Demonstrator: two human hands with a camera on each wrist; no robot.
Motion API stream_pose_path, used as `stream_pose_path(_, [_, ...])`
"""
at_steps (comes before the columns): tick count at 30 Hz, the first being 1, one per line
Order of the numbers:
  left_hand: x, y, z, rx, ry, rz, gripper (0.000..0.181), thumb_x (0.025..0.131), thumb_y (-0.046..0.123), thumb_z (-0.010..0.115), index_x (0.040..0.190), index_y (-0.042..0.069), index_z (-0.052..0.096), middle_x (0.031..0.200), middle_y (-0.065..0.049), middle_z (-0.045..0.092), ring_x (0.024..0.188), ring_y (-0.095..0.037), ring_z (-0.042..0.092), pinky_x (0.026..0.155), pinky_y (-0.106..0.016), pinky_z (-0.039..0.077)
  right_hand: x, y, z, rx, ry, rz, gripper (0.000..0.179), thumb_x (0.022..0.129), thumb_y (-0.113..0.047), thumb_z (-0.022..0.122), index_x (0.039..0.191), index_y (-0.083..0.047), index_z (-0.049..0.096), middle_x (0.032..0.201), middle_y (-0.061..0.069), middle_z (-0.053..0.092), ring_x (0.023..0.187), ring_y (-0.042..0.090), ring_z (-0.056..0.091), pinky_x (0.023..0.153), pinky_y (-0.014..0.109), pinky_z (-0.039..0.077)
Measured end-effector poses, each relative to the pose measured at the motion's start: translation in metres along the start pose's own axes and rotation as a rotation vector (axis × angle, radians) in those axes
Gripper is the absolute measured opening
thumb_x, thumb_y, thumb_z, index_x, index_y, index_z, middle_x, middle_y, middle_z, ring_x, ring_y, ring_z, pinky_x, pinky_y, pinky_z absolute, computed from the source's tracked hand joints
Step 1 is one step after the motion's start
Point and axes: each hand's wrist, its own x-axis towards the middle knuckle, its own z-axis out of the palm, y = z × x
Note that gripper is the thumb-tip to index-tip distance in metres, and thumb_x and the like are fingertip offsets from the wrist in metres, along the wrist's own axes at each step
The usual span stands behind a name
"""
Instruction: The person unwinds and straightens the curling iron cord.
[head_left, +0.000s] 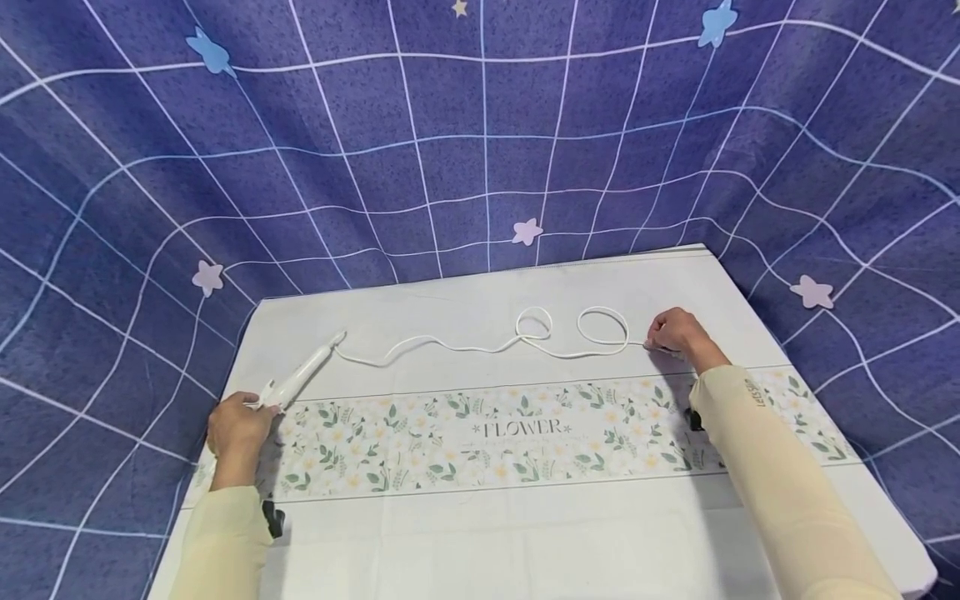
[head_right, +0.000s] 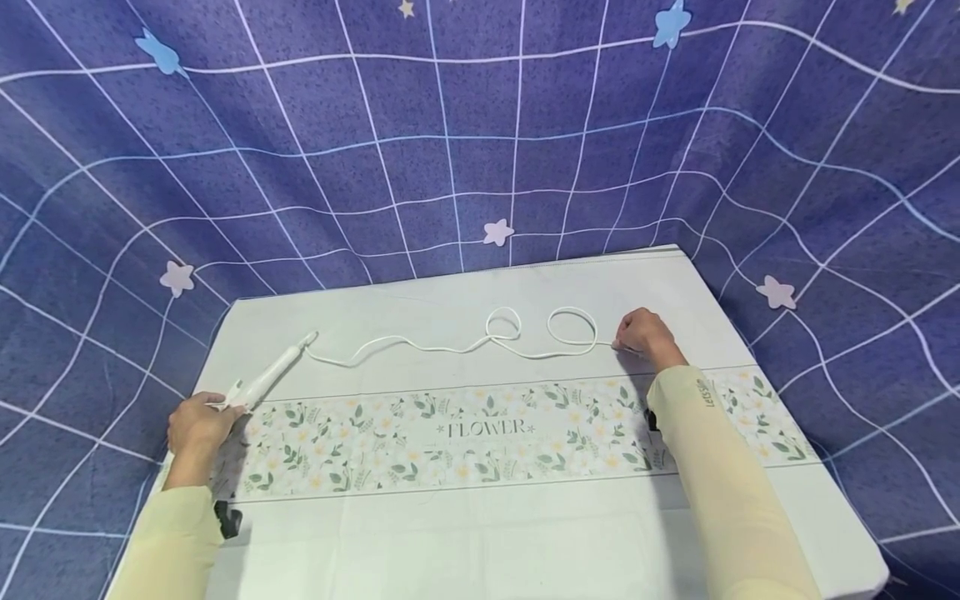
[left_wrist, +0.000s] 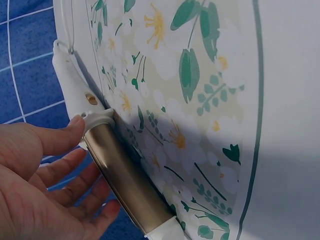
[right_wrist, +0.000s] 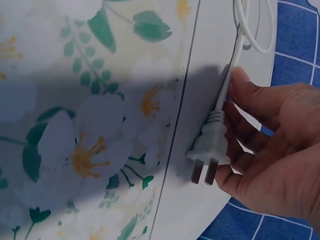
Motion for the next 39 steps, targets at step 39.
stream_pose_path(39, [0.001,-0.001,0.001,-0.022,0.010,-0.024,0.045,0.088,0.016,0.066,0.125,-0.005,0.055,0.121,-0.032,0.054,0.111,-0.050,0.047,0.087,-0.061,0.035,-0.006,0.029,-0.016,0.709,-0.012,0.228,0.022,0.089,-0.002,0.064,0.109,0.007,0.057,0.067,-0.003,0.065,0.060,0.011,0.062,0.062,0.030,0.055])
